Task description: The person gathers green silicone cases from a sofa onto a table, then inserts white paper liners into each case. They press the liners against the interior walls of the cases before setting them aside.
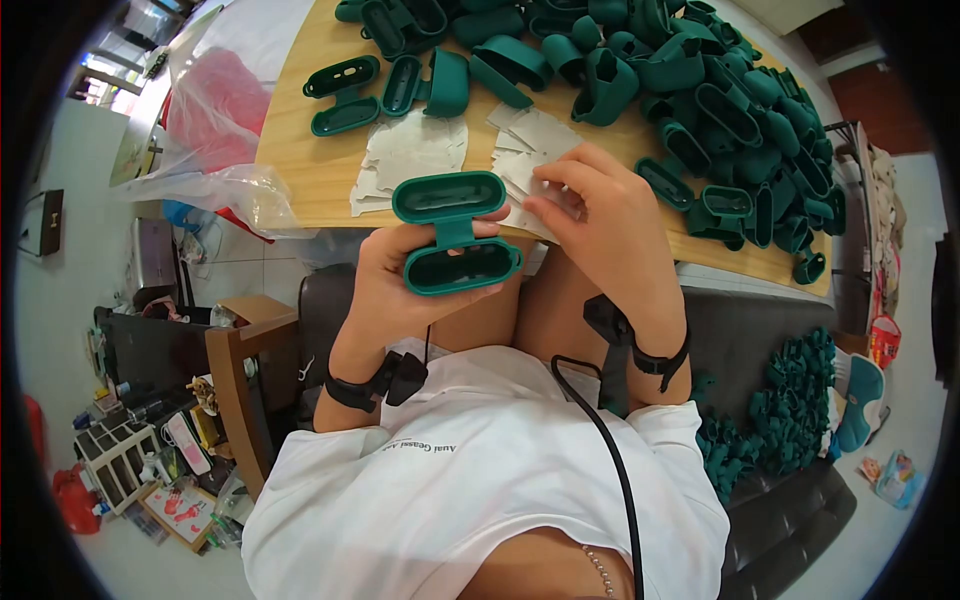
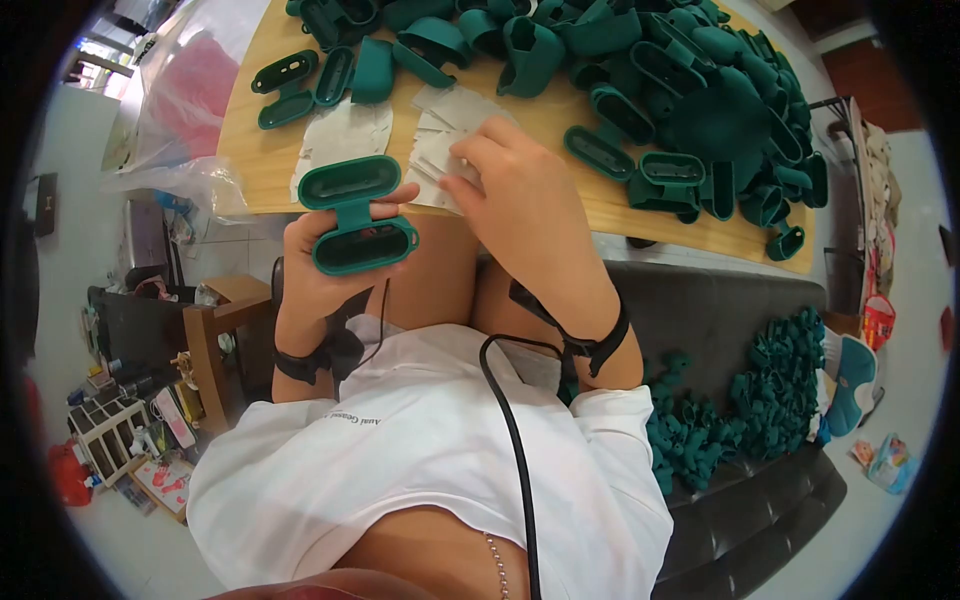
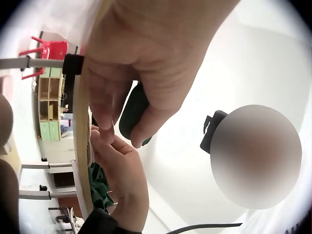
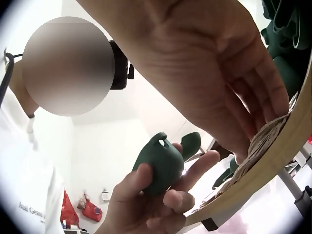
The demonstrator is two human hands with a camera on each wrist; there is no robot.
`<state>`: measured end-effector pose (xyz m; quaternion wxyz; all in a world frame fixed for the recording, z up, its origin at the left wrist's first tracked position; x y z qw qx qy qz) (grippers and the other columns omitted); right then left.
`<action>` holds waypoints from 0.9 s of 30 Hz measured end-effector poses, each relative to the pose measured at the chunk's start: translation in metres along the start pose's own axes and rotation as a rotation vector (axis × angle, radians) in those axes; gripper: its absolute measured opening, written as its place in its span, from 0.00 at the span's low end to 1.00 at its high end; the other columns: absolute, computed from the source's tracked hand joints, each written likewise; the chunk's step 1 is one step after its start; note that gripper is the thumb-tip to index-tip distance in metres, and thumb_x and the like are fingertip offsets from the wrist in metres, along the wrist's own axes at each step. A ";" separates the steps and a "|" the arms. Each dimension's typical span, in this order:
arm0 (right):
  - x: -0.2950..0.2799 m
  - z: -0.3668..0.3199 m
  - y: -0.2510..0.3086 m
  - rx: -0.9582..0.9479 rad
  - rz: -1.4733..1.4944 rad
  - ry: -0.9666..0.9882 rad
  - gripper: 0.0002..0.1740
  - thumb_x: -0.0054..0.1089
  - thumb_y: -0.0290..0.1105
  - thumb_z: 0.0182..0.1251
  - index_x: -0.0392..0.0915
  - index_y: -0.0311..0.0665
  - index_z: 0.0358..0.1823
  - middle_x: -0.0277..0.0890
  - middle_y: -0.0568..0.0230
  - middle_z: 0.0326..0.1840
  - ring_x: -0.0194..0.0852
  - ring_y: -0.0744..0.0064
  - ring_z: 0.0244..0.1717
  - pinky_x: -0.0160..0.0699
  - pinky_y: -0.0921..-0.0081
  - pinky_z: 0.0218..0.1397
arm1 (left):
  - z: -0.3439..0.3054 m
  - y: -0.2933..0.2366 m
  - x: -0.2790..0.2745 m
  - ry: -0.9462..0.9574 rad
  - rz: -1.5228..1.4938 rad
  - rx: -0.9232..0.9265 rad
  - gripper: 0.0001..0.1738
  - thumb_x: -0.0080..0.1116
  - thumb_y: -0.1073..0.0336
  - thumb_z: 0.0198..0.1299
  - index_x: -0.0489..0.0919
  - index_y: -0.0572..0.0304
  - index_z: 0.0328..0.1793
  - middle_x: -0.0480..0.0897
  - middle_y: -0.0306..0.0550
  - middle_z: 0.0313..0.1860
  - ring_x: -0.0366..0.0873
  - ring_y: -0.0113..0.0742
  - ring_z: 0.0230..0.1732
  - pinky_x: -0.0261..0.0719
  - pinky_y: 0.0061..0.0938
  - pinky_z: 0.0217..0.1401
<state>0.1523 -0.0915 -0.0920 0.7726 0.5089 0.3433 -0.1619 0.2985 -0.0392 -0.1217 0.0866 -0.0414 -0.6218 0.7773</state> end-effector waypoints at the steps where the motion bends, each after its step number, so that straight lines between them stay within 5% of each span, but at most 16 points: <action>1: 0.000 0.000 0.002 -0.011 -0.018 -0.004 0.09 0.67 0.29 0.55 0.80 0.35 0.36 0.75 0.57 0.37 0.77 0.53 0.35 0.75 0.63 0.38 | 0.000 0.004 0.001 0.004 -0.002 -0.030 0.25 0.75 0.76 0.45 0.82 0.64 0.53 0.85 0.48 0.51 0.82 0.30 0.51 0.79 0.25 0.57; 8: -0.005 0.001 0.003 -0.002 -0.020 -0.058 0.05 0.61 0.25 0.57 0.80 0.35 0.35 0.76 0.55 0.35 0.78 0.53 0.34 0.76 0.63 0.34 | 0.009 0.011 0.011 -0.005 0.102 -0.136 0.24 0.76 0.73 0.46 0.83 0.63 0.52 0.86 0.41 0.45 0.82 0.23 0.44 0.79 0.20 0.52; 11: -0.008 0.000 0.004 -0.022 -0.081 -0.120 0.09 0.65 0.21 0.55 0.81 0.33 0.39 0.78 0.59 0.33 0.80 0.68 0.28 0.78 0.77 0.32 | 0.010 0.011 0.012 -0.031 0.115 -0.150 0.24 0.75 0.74 0.45 0.83 0.63 0.52 0.87 0.40 0.44 0.82 0.22 0.44 0.78 0.20 0.52; 14: -0.043 -0.017 0.032 -0.237 -0.108 -0.517 0.13 0.67 0.20 0.50 0.82 0.32 0.40 0.79 0.60 0.37 0.81 0.65 0.34 0.79 0.74 0.35 | 0.011 0.004 0.013 -0.058 0.112 -0.051 0.24 0.75 0.74 0.46 0.83 0.64 0.52 0.87 0.40 0.44 0.81 0.22 0.44 0.78 0.20 0.51; 16: -0.043 -0.037 0.067 -0.509 -0.243 -0.599 0.10 0.64 0.21 0.48 0.81 0.32 0.35 0.79 0.57 0.37 0.80 0.61 0.37 0.77 0.68 0.40 | 0.004 0.004 0.010 -0.113 0.078 -0.031 0.23 0.75 0.74 0.46 0.83 0.64 0.52 0.86 0.41 0.45 0.81 0.22 0.45 0.79 0.21 0.52; 21: 0.000 -0.076 0.099 -0.645 -0.404 -0.354 0.11 0.61 0.25 0.46 0.80 0.27 0.33 0.78 0.53 0.39 0.78 0.58 0.44 0.74 0.57 0.55 | 0.005 -0.003 0.009 -0.188 0.019 0.117 0.21 0.68 0.79 0.49 0.82 0.67 0.53 0.85 0.47 0.50 0.83 0.31 0.49 0.79 0.25 0.56; 22: 0.000 -0.076 0.097 -0.654 -0.386 -0.340 0.12 0.61 0.25 0.46 0.80 0.27 0.33 0.78 0.53 0.38 0.78 0.58 0.44 0.73 0.55 0.57 | 0.006 -0.002 0.011 -0.143 0.020 0.131 0.19 0.65 0.81 0.50 0.82 0.69 0.51 0.84 0.54 0.50 0.82 0.42 0.52 0.79 0.32 0.57; 27: -0.005 -0.073 0.097 -0.670 -0.320 -0.305 0.14 0.61 0.26 0.44 0.80 0.26 0.34 0.76 0.55 0.37 0.77 0.59 0.42 0.68 0.48 0.63 | 0.006 -0.008 0.016 -0.137 0.061 0.162 0.19 0.64 0.81 0.49 0.82 0.71 0.51 0.84 0.56 0.50 0.81 0.43 0.54 0.79 0.35 0.59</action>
Point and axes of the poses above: each hand's wrist, its own z-axis towards the middle knuckle, its own x-axis out of the palm, y = z × x, the point moved 10 cm from there along z, towards the middle knuckle
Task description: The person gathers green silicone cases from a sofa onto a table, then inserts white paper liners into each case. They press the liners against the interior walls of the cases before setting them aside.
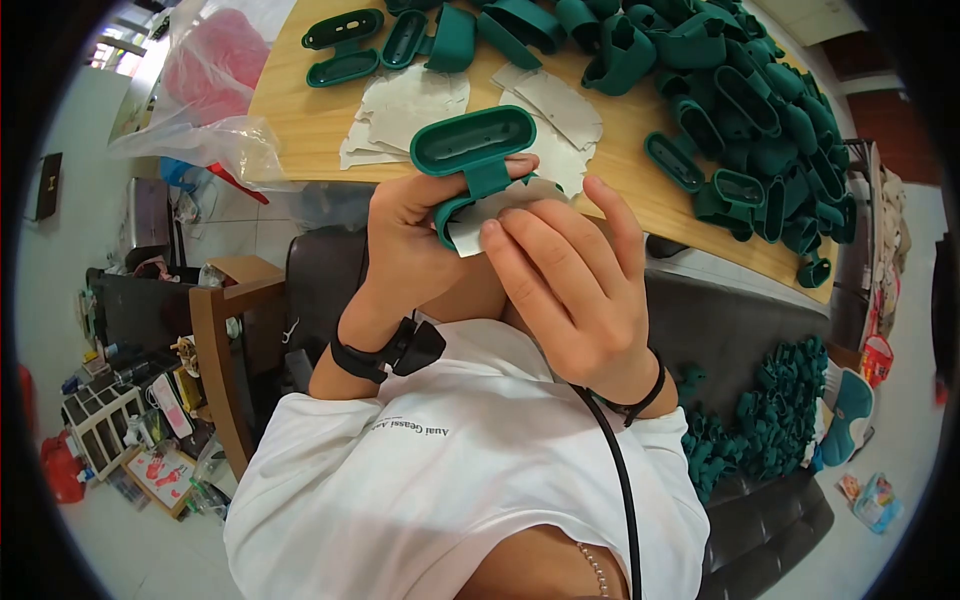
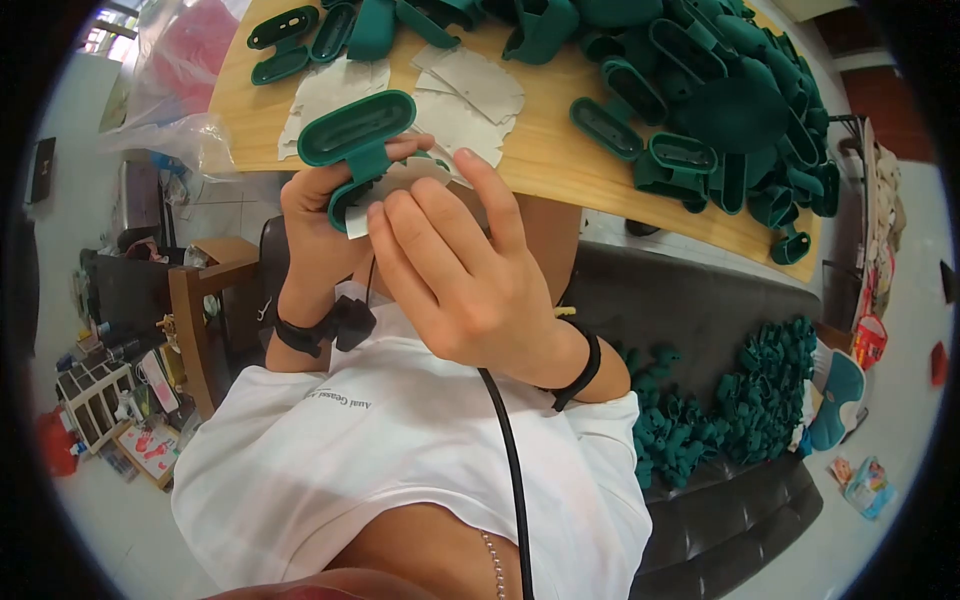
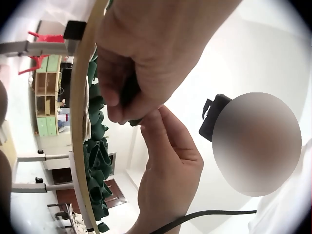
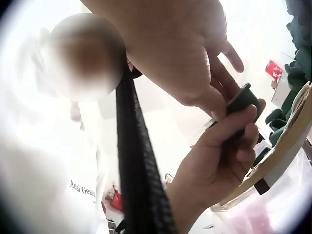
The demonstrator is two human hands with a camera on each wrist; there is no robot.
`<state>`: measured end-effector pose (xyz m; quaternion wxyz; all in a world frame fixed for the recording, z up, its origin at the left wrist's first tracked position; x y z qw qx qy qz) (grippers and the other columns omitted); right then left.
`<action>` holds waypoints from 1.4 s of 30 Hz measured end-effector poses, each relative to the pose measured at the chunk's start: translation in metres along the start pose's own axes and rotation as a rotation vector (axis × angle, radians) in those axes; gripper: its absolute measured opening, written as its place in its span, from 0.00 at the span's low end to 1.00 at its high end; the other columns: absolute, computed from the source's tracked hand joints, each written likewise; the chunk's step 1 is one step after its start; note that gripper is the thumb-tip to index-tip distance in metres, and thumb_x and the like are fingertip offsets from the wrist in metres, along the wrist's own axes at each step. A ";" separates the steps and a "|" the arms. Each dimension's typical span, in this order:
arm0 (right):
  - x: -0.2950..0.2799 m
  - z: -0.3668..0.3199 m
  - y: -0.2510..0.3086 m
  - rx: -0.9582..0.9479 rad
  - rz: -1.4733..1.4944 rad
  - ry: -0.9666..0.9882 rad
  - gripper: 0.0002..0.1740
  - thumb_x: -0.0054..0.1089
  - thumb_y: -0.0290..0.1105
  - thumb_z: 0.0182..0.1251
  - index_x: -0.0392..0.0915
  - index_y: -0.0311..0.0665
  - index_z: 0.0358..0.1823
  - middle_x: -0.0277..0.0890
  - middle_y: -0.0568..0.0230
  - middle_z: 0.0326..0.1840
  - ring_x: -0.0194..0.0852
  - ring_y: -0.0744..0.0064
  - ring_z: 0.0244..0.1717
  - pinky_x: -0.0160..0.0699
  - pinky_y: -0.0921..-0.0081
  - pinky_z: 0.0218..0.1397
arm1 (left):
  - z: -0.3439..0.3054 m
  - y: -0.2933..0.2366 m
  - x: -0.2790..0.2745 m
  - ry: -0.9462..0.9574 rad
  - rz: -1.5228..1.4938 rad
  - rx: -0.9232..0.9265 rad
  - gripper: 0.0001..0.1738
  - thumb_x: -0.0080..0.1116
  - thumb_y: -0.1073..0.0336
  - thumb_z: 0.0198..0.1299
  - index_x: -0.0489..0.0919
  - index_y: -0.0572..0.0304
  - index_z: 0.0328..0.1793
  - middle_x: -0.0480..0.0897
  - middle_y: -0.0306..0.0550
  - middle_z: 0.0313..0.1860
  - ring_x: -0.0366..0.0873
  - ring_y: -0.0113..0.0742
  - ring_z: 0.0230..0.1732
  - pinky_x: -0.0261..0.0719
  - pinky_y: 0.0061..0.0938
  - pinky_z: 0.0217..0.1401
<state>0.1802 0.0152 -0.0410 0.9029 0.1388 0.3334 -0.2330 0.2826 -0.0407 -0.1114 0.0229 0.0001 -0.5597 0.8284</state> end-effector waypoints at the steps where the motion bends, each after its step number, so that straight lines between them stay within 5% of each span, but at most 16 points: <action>1: 0.001 0.001 -0.001 0.015 0.026 0.010 0.14 0.61 0.26 0.44 0.80 0.27 0.35 0.76 0.55 0.38 0.76 0.59 0.42 0.68 0.47 0.63 | 0.001 -0.002 0.000 0.004 -0.002 0.019 0.20 0.64 0.81 0.49 0.82 0.71 0.51 0.84 0.57 0.50 0.81 0.44 0.54 0.79 0.36 0.60; 7: 0.009 -0.001 -0.003 0.095 0.090 0.080 0.17 0.62 0.26 0.44 0.80 0.27 0.38 0.75 0.55 0.42 0.75 0.58 0.46 0.65 0.44 0.65 | -0.002 -0.003 -0.002 -0.040 0.047 0.037 0.21 0.63 0.82 0.48 0.82 0.70 0.52 0.83 0.58 0.51 0.81 0.43 0.54 0.79 0.34 0.59; 13: 0.018 -0.004 -0.004 0.151 0.075 0.106 0.18 0.61 0.27 0.45 0.80 0.28 0.41 0.75 0.55 0.44 0.74 0.58 0.49 0.63 0.41 0.66 | -0.002 -0.005 -0.005 -0.089 0.100 0.089 0.22 0.64 0.81 0.48 0.83 0.65 0.53 0.85 0.48 0.50 0.84 0.33 0.49 0.81 0.27 0.55; 16: 0.023 -0.002 -0.003 0.153 0.084 0.123 0.17 0.61 0.27 0.47 0.79 0.29 0.42 0.75 0.56 0.45 0.74 0.59 0.49 0.62 0.41 0.66 | -0.004 -0.005 -0.009 -0.077 0.147 0.051 0.21 0.65 0.80 0.50 0.81 0.71 0.53 0.83 0.58 0.52 0.81 0.45 0.54 0.79 0.35 0.60; 22: 0.028 0.021 -0.005 0.165 0.409 0.072 0.15 0.64 0.23 0.49 0.81 0.37 0.42 0.78 0.61 0.47 0.77 0.60 0.49 0.67 0.50 0.65 | -0.023 -0.016 -0.047 -0.151 0.116 0.127 0.28 0.61 0.83 0.51 0.71 0.71 0.62 0.81 0.60 0.55 0.82 0.42 0.53 0.80 0.34 0.57; 23: 0.031 0.026 -0.014 0.199 0.465 0.001 0.14 0.64 0.23 0.51 0.80 0.37 0.41 0.77 0.61 0.47 0.76 0.59 0.49 0.68 0.50 0.63 | -0.028 -0.021 -0.056 -0.128 0.362 0.198 0.30 0.62 0.82 0.53 0.66 0.71 0.63 0.80 0.60 0.56 0.84 0.39 0.47 0.83 0.29 0.49; 24: 0.034 0.031 -0.023 0.230 0.521 -0.069 0.13 0.63 0.24 0.52 0.79 0.37 0.41 0.76 0.61 0.47 0.75 0.57 0.50 0.68 0.49 0.61 | -0.029 -0.017 -0.070 -0.192 0.285 0.097 0.30 0.63 0.81 0.53 0.65 0.70 0.63 0.80 0.60 0.56 0.84 0.38 0.45 0.83 0.27 0.45; 27: 0.071 0.045 -0.050 0.387 0.465 0.055 0.10 0.64 0.24 0.52 0.79 0.36 0.38 0.74 0.60 0.41 0.73 0.56 0.45 0.73 0.60 0.51 | -0.039 -0.012 -0.100 -0.359 0.103 -0.081 0.31 0.65 0.78 0.56 0.62 0.66 0.63 0.79 0.60 0.54 0.83 0.30 0.34 0.79 0.17 0.30; 29: 0.083 0.056 -0.053 0.345 0.325 0.148 0.13 0.67 0.26 0.54 0.81 0.33 0.42 0.75 0.57 0.41 0.76 0.56 0.43 0.76 0.66 0.44 | -0.045 -0.008 -0.111 -0.348 0.039 -0.102 0.30 0.66 0.77 0.56 0.63 0.66 0.62 0.79 0.59 0.55 0.82 0.30 0.34 0.79 0.17 0.31; 33: 0.110 0.054 -0.045 0.295 0.286 0.347 0.10 0.66 0.26 0.54 0.80 0.33 0.37 0.73 0.59 0.38 0.74 0.57 0.43 0.76 0.64 0.42 | -0.052 0.000 -0.127 -0.343 -0.003 -0.135 0.28 0.68 0.76 0.55 0.66 0.66 0.60 0.80 0.54 0.53 0.82 0.31 0.33 0.79 0.20 0.32; 39: 0.107 0.050 -0.040 0.317 0.190 0.361 0.06 0.63 0.26 0.56 0.80 0.33 0.34 0.73 0.60 0.35 0.75 0.58 0.37 0.76 0.65 0.39 | -0.052 0.014 -0.130 -0.213 -0.243 0.001 0.26 0.64 0.54 0.63 0.71 0.68 0.56 0.80 0.48 0.44 0.75 0.28 0.31 0.72 0.20 0.29; 42: 0.100 0.053 -0.048 0.404 0.186 0.321 0.05 0.62 0.26 0.57 0.80 0.33 0.33 0.74 0.58 0.31 0.76 0.58 0.32 0.76 0.66 0.37 | -0.047 0.022 -0.129 -0.376 -0.201 -0.160 0.36 0.45 0.36 0.68 0.70 0.67 0.58 0.78 0.49 0.36 0.71 0.28 0.27 0.64 0.20 0.24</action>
Point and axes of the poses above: each hand's wrist, its own z-axis towards the middle knuckle, its own x-axis out of the palm, y = z × x, the point moved 10 cm from there along z, towards the middle knuckle
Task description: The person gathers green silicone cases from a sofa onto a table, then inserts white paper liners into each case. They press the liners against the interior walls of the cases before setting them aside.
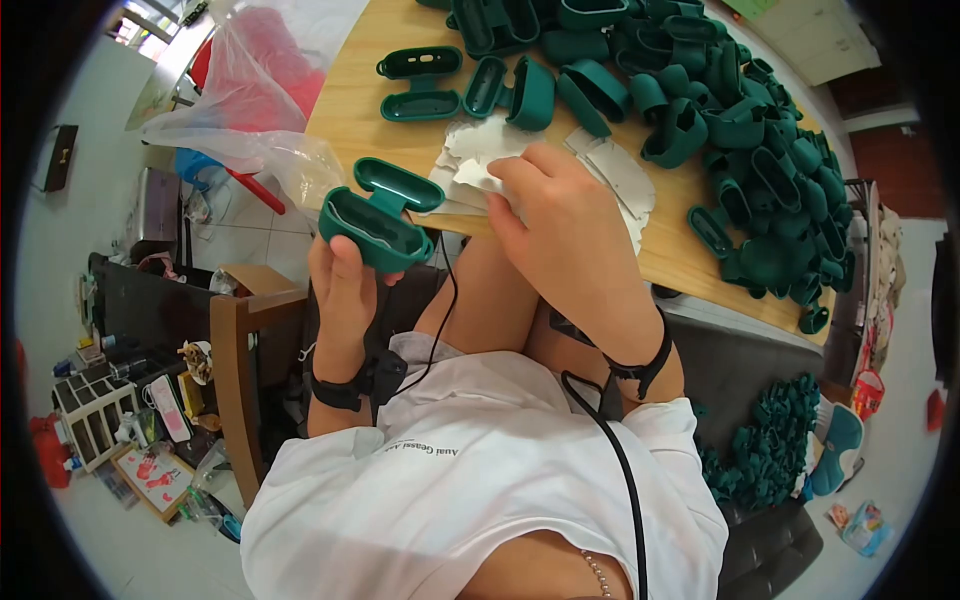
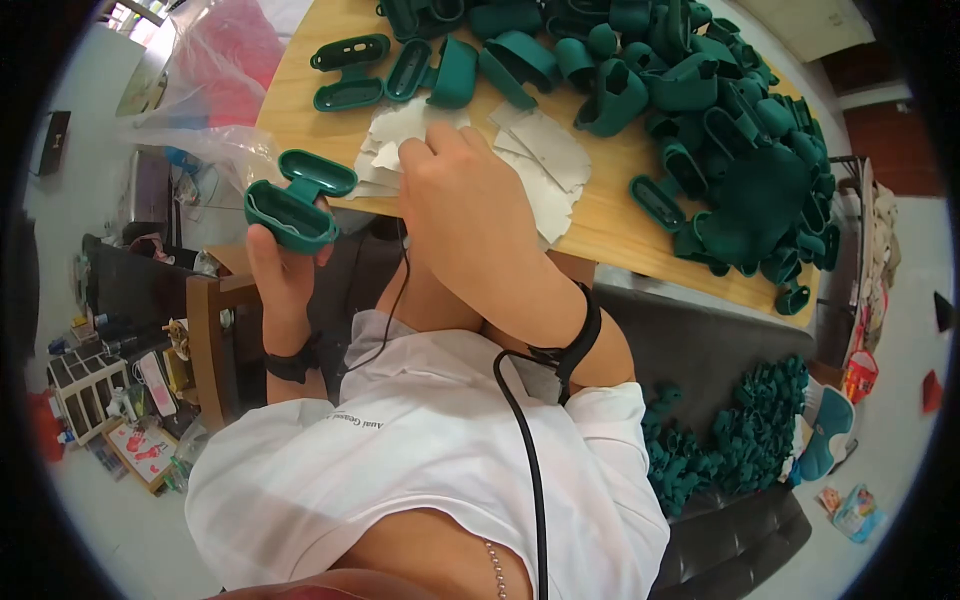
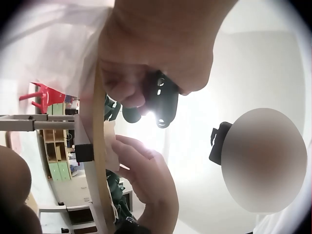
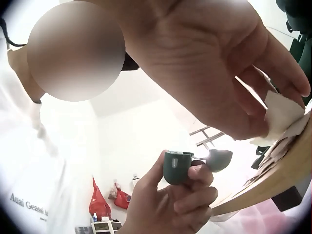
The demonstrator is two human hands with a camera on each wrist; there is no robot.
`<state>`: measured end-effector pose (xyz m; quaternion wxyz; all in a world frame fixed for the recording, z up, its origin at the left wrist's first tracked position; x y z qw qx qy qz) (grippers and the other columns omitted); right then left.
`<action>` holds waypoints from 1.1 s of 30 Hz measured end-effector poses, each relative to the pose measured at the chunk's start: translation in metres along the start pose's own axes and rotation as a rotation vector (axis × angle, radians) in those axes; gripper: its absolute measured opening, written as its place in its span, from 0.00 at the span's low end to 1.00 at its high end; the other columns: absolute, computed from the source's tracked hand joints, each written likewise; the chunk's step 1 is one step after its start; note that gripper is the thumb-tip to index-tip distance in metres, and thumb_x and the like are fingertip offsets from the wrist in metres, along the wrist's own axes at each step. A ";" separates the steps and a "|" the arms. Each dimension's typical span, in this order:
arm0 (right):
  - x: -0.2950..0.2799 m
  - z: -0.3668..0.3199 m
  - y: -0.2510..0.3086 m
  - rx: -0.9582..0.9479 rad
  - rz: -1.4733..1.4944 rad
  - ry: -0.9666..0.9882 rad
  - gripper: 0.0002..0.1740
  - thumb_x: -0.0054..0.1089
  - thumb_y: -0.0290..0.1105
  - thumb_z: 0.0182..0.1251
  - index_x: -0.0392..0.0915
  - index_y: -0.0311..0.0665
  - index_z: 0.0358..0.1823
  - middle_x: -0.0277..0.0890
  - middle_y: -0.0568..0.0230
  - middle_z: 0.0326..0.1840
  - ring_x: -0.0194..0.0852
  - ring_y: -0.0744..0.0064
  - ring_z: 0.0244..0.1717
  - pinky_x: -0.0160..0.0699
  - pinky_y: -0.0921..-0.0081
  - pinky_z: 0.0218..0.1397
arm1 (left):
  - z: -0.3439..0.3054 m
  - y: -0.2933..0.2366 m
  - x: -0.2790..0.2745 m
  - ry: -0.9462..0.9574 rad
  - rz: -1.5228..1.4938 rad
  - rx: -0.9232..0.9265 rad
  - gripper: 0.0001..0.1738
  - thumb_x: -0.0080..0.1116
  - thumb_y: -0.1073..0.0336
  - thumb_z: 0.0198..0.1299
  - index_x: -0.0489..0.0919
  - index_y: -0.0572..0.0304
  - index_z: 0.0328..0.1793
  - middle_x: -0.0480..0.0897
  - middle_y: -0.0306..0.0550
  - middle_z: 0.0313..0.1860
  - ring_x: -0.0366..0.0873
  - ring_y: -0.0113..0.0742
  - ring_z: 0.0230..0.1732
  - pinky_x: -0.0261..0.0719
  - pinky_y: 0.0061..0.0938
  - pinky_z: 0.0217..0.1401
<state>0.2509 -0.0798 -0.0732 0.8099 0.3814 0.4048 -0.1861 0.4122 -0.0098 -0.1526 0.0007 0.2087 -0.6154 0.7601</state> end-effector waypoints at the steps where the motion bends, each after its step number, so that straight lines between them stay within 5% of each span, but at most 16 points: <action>1: -0.001 0.001 0.001 0.000 -0.019 -0.010 0.05 0.62 0.26 0.57 0.80 0.33 0.34 0.74 0.57 0.30 0.76 0.57 0.31 0.76 0.66 0.36 | 0.002 0.003 0.002 0.026 -0.023 -0.018 0.37 0.42 0.35 0.68 0.69 0.67 0.58 0.77 0.48 0.34 0.69 0.28 0.25 0.63 0.20 0.24; 7: -0.022 -0.002 0.000 0.036 0.033 -0.124 0.07 0.64 0.22 0.54 0.82 0.34 0.36 0.76 0.57 0.31 0.77 0.58 0.32 0.76 0.67 0.34 | 0.004 0.021 0.013 -0.031 -0.298 -0.230 0.34 0.37 0.35 0.69 0.72 0.63 0.53 0.74 0.43 0.27 0.65 0.27 0.21 0.57 0.18 0.22; 8: -0.031 -0.002 -0.003 0.041 0.069 -0.181 0.09 0.65 0.20 0.53 0.83 0.34 0.37 0.77 0.58 0.32 0.78 0.60 0.33 0.76 0.67 0.34 | 0.008 0.023 0.028 0.097 -0.415 -0.296 0.32 0.37 0.38 0.70 0.72 0.63 0.53 0.75 0.43 0.29 0.65 0.26 0.22 0.58 0.18 0.23; 10: -0.070 -0.004 0.016 -0.190 0.025 -0.491 0.12 0.66 0.17 0.50 0.84 0.34 0.38 0.79 0.59 0.34 0.79 0.63 0.36 0.79 0.68 0.38 | 0.005 0.018 0.055 0.334 -0.656 -0.417 0.28 0.38 0.44 0.73 0.74 0.64 0.51 0.78 0.44 0.32 0.65 0.25 0.24 0.61 0.19 0.24; 11: -0.086 -0.013 0.025 -0.300 0.018 -0.638 0.14 0.67 0.15 0.49 0.85 0.35 0.39 0.80 0.60 0.36 0.79 0.65 0.37 0.80 0.69 0.40 | 0.003 0.016 0.061 0.022 -0.550 -0.568 0.27 0.37 0.45 0.73 0.76 0.63 0.47 0.76 0.41 0.25 0.59 0.24 0.19 0.57 0.18 0.22; 13: -0.086 -0.033 0.051 -0.552 -0.057 -0.690 0.16 0.68 0.16 0.46 0.85 0.34 0.40 0.79 0.61 0.38 0.78 0.65 0.40 0.82 0.63 0.52 | 0.005 0.022 0.068 0.018 -0.518 -0.671 0.25 0.38 0.46 0.73 0.76 0.62 0.45 0.75 0.40 0.24 0.59 0.24 0.18 0.56 0.18 0.21; 17: -0.055 -0.054 0.075 -0.768 -0.095 -0.349 0.10 0.63 0.21 0.48 0.84 0.29 0.35 0.78 0.57 0.37 0.78 0.62 0.40 0.81 0.58 0.58 | 0.007 0.033 0.082 0.091 -0.538 -0.709 0.23 0.41 0.48 0.72 0.76 0.60 0.42 0.74 0.39 0.23 0.59 0.24 0.17 0.54 0.18 0.19; 21: -0.047 -0.057 0.066 -0.778 -0.183 -0.365 0.08 0.61 0.24 0.48 0.81 0.27 0.31 0.76 0.57 0.36 0.78 0.61 0.40 0.77 0.54 0.63 | 0.006 0.040 0.100 0.154 -0.531 -0.756 0.20 0.43 0.50 0.71 0.75 0.59 0.38 0.73 0.37 0.22 0.60 0.23 0.16 0.53 0.19 0.17; 24: -0.046 -0.058 0.065 -0.690 -0.243 -0.229 0.17 0.64 0.28 0.45 0.84 0.32 0.40 0.78 0.60 0.40 0.79 0.63 0.43 0.75 0.53 0.64 | 0.002 0.044 0.111 0.189 -0.519 -0.793 0.19 0.45 0.51 0.70 0.75 0.57 0.36 0.72 0.36 0.21 0.60 0.23 0.15 0.52 0.19 0.15; 25: -0.047 -0.060 0.066 -0.742 -0.192 -0.242 0.15 0.60 0.26 0.40 0.80 0.26 0.33 0.74 0.56 0.35 0.77 0.59 0.39 0.74 0.50 0.65 | 0.001 0.045 0.114 0.197 -0.516 -0.802 0.19 0.46 0.51 0.70 0.75 0.57 0.35 0.72 0.36 0.20 0.60 0.23 0.15 0.51 0.19 0.15; 33: -0.043 -0.055 0.053 -0.578 -0.222 -0.089 0.15 0.58 0.27 0.44 0.78 0.25 0.35 0.75 0.52 0.35 0.77 0.56 0.42 0.65 0.46 0.71 | -0.005 0.053 0.126 0.221 -0.514 -0.846 0.18 0.49 0.53 0.69 0.74 0.54 0.29 0.69 0.33 0.17 0.58 0.22 0.12 0.46 0.20 0.12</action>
Point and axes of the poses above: each hand's wrist, its own z-axis towards the middle knuckle, its own x-axis out of the palm, y = z × x, the point moved 10 cm from there along z, towards the middle knuckle
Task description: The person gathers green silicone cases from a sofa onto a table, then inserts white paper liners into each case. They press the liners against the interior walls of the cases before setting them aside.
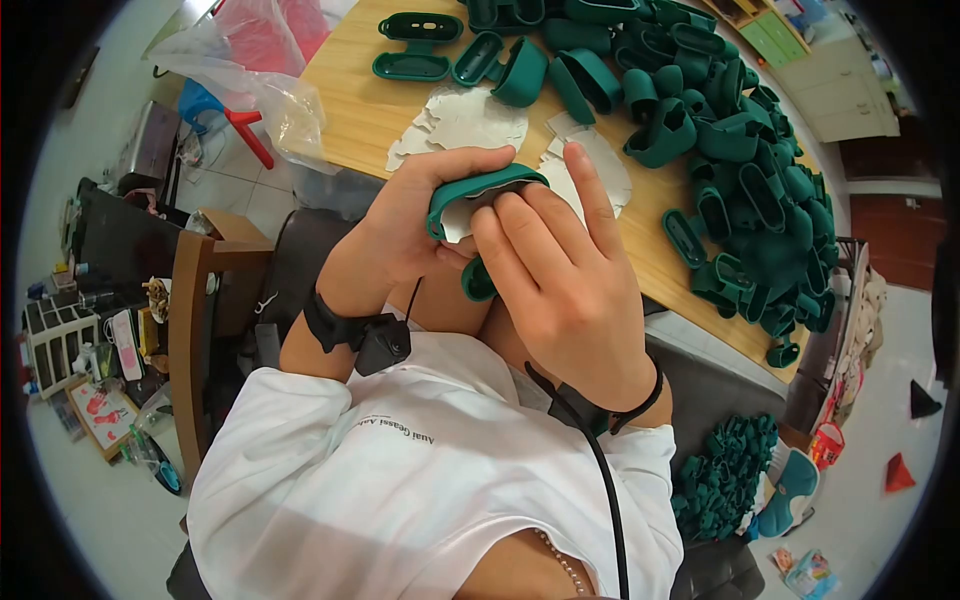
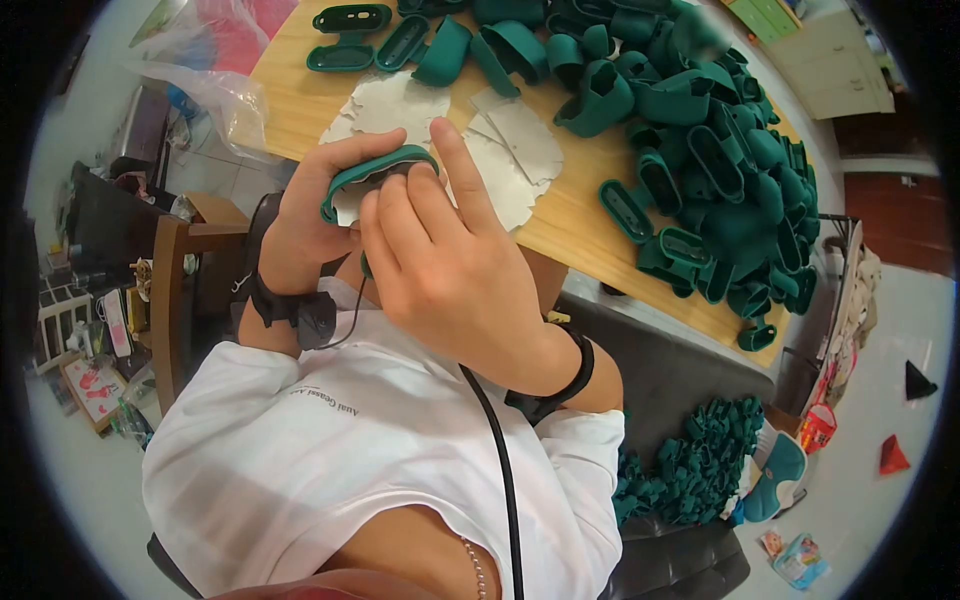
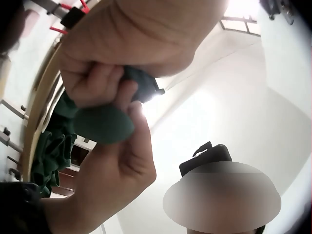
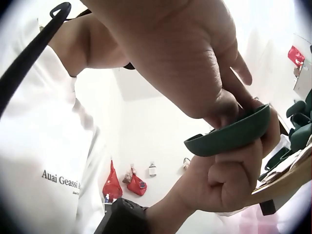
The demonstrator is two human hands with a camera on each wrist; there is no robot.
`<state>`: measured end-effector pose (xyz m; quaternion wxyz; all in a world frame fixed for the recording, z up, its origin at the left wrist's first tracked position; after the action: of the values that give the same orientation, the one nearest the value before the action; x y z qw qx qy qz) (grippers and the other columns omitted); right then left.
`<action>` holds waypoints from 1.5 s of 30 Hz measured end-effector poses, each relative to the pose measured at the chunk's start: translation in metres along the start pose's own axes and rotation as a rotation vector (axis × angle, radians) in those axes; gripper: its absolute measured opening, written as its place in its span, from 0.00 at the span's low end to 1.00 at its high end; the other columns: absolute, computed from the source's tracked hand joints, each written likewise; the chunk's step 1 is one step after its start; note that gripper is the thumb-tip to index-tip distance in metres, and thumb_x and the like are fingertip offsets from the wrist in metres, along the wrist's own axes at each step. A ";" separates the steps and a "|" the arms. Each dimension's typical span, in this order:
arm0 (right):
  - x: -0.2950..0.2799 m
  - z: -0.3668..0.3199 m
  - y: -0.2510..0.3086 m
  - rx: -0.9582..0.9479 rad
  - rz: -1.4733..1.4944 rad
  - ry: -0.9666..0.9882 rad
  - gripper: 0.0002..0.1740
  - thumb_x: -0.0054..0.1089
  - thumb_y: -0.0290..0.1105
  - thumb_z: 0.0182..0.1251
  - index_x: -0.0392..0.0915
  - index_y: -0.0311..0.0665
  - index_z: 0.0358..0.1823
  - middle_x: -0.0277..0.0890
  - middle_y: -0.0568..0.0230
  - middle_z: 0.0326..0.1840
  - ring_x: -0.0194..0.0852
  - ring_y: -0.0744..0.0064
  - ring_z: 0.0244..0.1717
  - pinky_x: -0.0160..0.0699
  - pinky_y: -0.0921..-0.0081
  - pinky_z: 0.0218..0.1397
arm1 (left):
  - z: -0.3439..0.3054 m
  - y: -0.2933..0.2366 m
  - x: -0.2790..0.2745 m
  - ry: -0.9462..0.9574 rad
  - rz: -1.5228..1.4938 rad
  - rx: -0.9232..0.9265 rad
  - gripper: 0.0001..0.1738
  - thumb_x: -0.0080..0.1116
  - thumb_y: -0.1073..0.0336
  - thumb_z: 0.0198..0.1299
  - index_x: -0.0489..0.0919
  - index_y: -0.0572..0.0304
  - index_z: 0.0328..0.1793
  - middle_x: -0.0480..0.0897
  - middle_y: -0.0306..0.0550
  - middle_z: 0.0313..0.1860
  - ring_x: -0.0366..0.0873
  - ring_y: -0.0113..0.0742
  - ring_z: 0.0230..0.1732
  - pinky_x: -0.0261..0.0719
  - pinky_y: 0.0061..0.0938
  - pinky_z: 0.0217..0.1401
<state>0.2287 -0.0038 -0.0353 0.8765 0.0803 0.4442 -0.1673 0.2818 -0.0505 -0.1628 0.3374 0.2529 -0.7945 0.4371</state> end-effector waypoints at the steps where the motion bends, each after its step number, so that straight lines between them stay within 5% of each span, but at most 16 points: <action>1: 0.001 -0.001 -0.001 0.010 -0.001 0.016 0.15 0.58 0.27 0.44 0.78 0.25 0.36 0.75 0.52 0.35 0.77 0.56 0.43 0.64 0.46 0.71 | 0.000 0.000 0.001 -0.007 0.009 0.009 0.18 0.49 0.53 0.69 0.74 0.54 0.29 0.69 0.32 0.17 0.58 0.22 0.12 0.45 0.20 0.12; 7: 0.005 -0.007 -0.002 0.093 -0.008 0.033 0.16 0.58 0.27 0.45 0.78 0.26 0.38 0.75 0.52 0.38 0.75 0.55 0.46 0.63 0.46 0.71 | 0.003 0.006 -0.001 0.011 -0.012 -0.047 0.19 0.48 0.52 0.69 0.74 0.54 0.29 0.68 0.31 0.17 0.57 0.21 0.12 0.45 0.19 0.12; 9: 0.001 -0.006 0.001 0.094 0.081 -0.031 0.17 0.59 0.27 0.46 0.78 0.26 0.38 0.74 0.52 0.40 0.75 0.55 0.47 0.62 0.45 0.71 | 0.005 0.006 -0.001 0.076 -0.045 -0.036 0.18 0.48 0.54 0.69 0.77 0.57 0.32 0.74 0.36 0.22 0.65 0.24 0.19 0.57 0.21 0.20; 11: 0.001 -0.008 0.003 0.108 0.091 -0.069 0.17 0.59 0.27 0.46 0.78 0.26 0.39 0.74 0.52 0.41 0.75 0.55 0.48 0.62 0.45 0.71 | 0.005 0.004 0.001 0.163 -0.120 -0.029 0.17 0.49 0.58 0.69 0.80 0.64 0.38 0.83 0.45 0.33 0.81 0.32 0.32 0.79 0.26 0.36; 20: -0.003 -0.019 -0.001 0.148 0.120 -0.152 0.18 0.61 0.26 0.45 0.80 0.28 0.41 0.76 0.56 0.42 0.76 0.57 0.46 0.63 0.45 0.68 | 0.004 0.006 0.004 0.216 -0.081 -0.005 0.19 0.47 0.56 0.70 0.79 0.68 0.45 0.83 0.49 0.39 0.81 0.35 0.35 0.80 0.28 0.43; 26: -0.063 -0.034 -0.023 0.249 0.103 -0.456 0.20 0.55 0.14 0.44 0.83 0.33 0.42 0.81 0.56 0.41 0.81 0.56 0.42 0.71 0.53 0.61 | -0.027 -0.020 0.029 0.223 0.215 0.353 0.19 0.63 0.62 0.63 0.72 0.57 0.57 0.83 0.43 0.40 0.80 0.26 0.37 0.76 0.20 0.31; 29: -0.073 -0.035 -0.024 0.236 -0.015 -0.458 0.20 0.54 0.14 0.45 0.83 0.34 0.42 0.81 0.56 0.41 0.80 0.56 0.42 0.73 0.54 0.59 | -0.038 -0.043 0.039 0.058 0.585 0.795 0.31 0.72 0.76 0.50 0.67 0.56 0.58 0.83 0.44 0.43 0.82 0.30 0.44 0.80 0.23 0.45; 30: -0.071 -0.033 -0.019 0.233 -0.040 -0.429 0.20 0.55 0.14 0.45 0.84 0.34 0.42 0.81 0.56 0.41 0.80 0.57 0.42 0.73 0.54 0.59 | -0.039 -0.043 0.037 0.019 0.574 0.785 0.33 0.74 0.82 0.42 0.69 0.58 0.53 0.83 0.44 0.44 0.82 0.29 0.48 0.78 0.24 0.54; 35: -0.054 -0.026 -0.004 0.219 -0.086 -0.369 0.13 0.64 0.23 0.44 0.83 0.30 0.36 0.80 0.57 0.37 0.79 0.59 0.40 0.74 0.50 0.59 | -0.047 -0.043 0.042 0.049 0.675 0.924 0.25 0.70 0.81 0.46 0.71 0.59 0.48 0.83 0.43 0.46 0.80 0.25 0.46 0.76 0.21 0.52; 45: -0.035 -0.020 0.007 0.256 -0.046 -0.274 0.15 0.64 0.24 0.40 0.80 0.26 0.34 0.75 0.55 0.37 0.77 0.58 0.41 0.67 0.39 0.65 | -0.054 -0.047 0.036 -0.002 0.683 1.000 0.20 0.65 0.84 0.48 0.73 0.62 0.46 0.82 0.40 0.44 0.78 0.22 0.47 0.74 0.19 0.51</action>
<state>0.1966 0.0162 -0.0190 0.9074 0.1573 0.2975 -0.2518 0.3078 -0.0310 -0.0897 0.0174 0.1118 -0.5295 0.8408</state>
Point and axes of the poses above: each hand's wrist, its own z-axis towards the middle knuckle, its own x-axis out of the palm, y = z × x, the point moved 10 cm from there along z, towards the middle knuckle
